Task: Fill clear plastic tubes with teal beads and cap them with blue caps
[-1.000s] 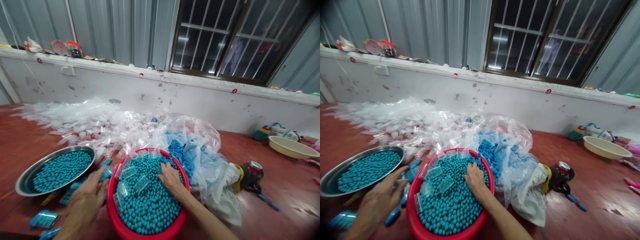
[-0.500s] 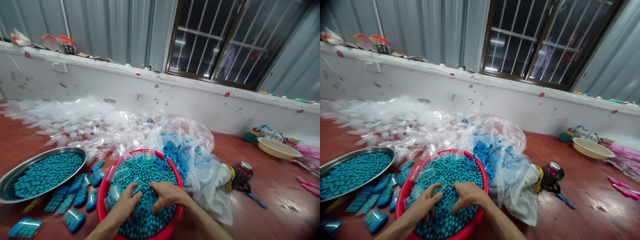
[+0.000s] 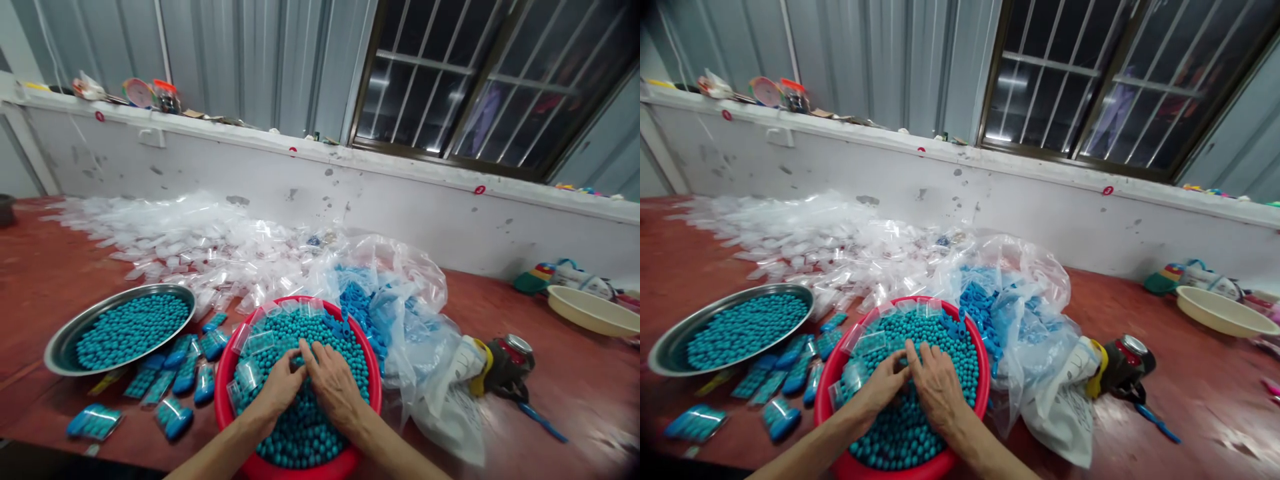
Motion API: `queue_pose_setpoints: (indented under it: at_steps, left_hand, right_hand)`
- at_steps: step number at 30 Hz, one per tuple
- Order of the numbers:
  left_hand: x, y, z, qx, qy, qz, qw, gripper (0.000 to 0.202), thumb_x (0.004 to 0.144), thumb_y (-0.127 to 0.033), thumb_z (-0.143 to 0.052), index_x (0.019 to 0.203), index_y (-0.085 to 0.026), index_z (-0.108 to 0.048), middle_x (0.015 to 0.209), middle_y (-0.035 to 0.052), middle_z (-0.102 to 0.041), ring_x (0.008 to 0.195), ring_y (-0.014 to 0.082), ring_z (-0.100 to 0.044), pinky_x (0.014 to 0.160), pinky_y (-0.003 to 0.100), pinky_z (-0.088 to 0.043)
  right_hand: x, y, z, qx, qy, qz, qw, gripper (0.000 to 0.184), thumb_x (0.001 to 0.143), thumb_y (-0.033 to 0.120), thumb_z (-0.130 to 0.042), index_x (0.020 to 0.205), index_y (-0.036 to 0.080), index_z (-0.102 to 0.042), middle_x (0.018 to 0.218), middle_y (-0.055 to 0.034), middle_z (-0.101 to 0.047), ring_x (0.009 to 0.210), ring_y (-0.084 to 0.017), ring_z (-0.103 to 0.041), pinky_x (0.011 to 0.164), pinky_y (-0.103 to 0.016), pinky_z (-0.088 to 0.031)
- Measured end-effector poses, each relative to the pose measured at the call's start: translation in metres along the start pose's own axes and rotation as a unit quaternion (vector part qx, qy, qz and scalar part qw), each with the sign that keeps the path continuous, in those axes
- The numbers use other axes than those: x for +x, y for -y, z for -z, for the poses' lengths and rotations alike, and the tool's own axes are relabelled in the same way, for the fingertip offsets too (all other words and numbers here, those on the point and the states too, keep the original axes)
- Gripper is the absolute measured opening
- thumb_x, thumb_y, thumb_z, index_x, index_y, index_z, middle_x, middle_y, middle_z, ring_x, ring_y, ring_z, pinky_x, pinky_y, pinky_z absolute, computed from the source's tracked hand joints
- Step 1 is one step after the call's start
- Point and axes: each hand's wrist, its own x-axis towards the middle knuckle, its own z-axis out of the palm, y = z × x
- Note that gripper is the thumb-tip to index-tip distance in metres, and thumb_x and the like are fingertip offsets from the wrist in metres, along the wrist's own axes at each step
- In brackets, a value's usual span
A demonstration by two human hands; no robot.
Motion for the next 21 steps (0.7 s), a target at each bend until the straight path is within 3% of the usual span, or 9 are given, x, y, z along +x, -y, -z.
queue_pose_setpoints:
  at_steps: [3,6,9,11,12,17,21]
  left_hand:
    - [0.006,0.007,-0.002,-0.079,0.02,-0.029,0.996,0.036,0.065,-0.046,-0.059,0.084,-0.015,-0.054,0.067,-0.0015,-0.056,0.063,0.0138,-0.052,0.045,0.019,-0.036]
    - [0.01,0.015,-0.001,-0.108,0.026,-0.005,0.994,0.031,0.064,-0.042,-0.062,0.077,-0.016,-0.051,0.066,-0.003,-0.056,0.062,0.0128,-0.054,0.048,0.02,-0.039]
    - [0.011,0.017,-0.001,-0.141,0.059,0.037,0.988,0.029,0.065,-0.039,-0.061,0.078,-0.018,-0.045,0.059,-0.0051,-0.054,0.055,0.0138,-0.057,0.047,0.023,-0.042]
    - [0.01,0.016,-0.001,-0.173,0.096,0.058,0.979,0.029,0.068,-0.039,-0.059,0.081,-0.019,-0.042,0.061,-0.0037,-0.057,0.055,0.0158,-0.061,0.047,0.023,-0.043]
    - [0.009,0.015,-0.002,-0.187,0.111,0.063,0.974,0.03,0.068,-0.039,-0.059,0.081,-0.019,-0.041,0.063,-0.0021,-0.059,0.057,0.0167,-0.062,0.046,0.023,-0.043]
    - [0.002,0.01,0.003,-0.23,0.152,0.039,0.96,0.035,0.069,-0.04,-0.062,0.087,-0.019,-0.039,0.069,0.0009,-0.063,0.051,0.0134,-0.061,0.039,0.017,-0.037]
    - [-0.008,0.006,0.011,-0.252,0.194,0.039,0.947,0.04,0.069,-0.034,-0.063,0.099,-0.018,-0.041,0.067,0.0003,-0.062,0.049,0.0118,-0.06,0.037,0.015,-0.035]
  right_hand:
    - [-0.006,0.003,0.009,0.06,0.019,0.025,0.998,0.061,0.08,0.008,-0.043,0.135,0.023,-0.021,0.118,-0.0095,-0.048,0.097,-0.023,-0.05,0.082,-0.035,-0.043]
    - [0.0,-0.01,0.02,0.172,0.035,0.035,0.984,0.05,0.081,0.02,-0.048,0.129,0.025,-0.032,0.118,-0.0047,-0.048,0.097,-0.018,-0.052,0.08,-0.027,-0.044]
    - [0.021,-0.039,0.024,0.144,-0.012,-0.076,0.987,0.033,0.087,0.025,-0.041,0.119,0.021,-0.045,0.111,-0.0057,-0.052,0.099,-0.017,-0.051,0.083,-0.028,-0.041]
    - [0.036,-0.056,0.02,0.048,0.001,-0.172,0.984,0.035,0.084,0.026,-0.045,0.118,0.016,-0.046,0.108,-0.0113,-0.053,0.1,-0.023,-0.05,0.083,-0.035,-0.041]
    - [0.042,-0.061,0.016,0.033,0.008,-0.185,0.982,0.034,0.083,0.024,-0.047,0.115,0.013,-0.049,0.107,-0.014,-0.053,0.1,-0.025,-0.049,0.081,-0.037,-0.041]
    - [0.039,-0.052,-0.003,0.045,0.044,-0.127,0.99,0.026,0.084,0.013,-0.04,0.103,0.017,-0.058,0.103,-0.0112,-0.056,0.098,-0.024,-0.048,0.081,-0.037,-0.039]
    - [0.02,-0.044,0.002,0.114,0.061,-0.068,0.989,0.03,0.085,0.013,-0.039,0.106,0.022,-0.058,0.096,-0.0063,-0.058,0.095,-0.019,-0.049,0.083,-0.03,-0.039]
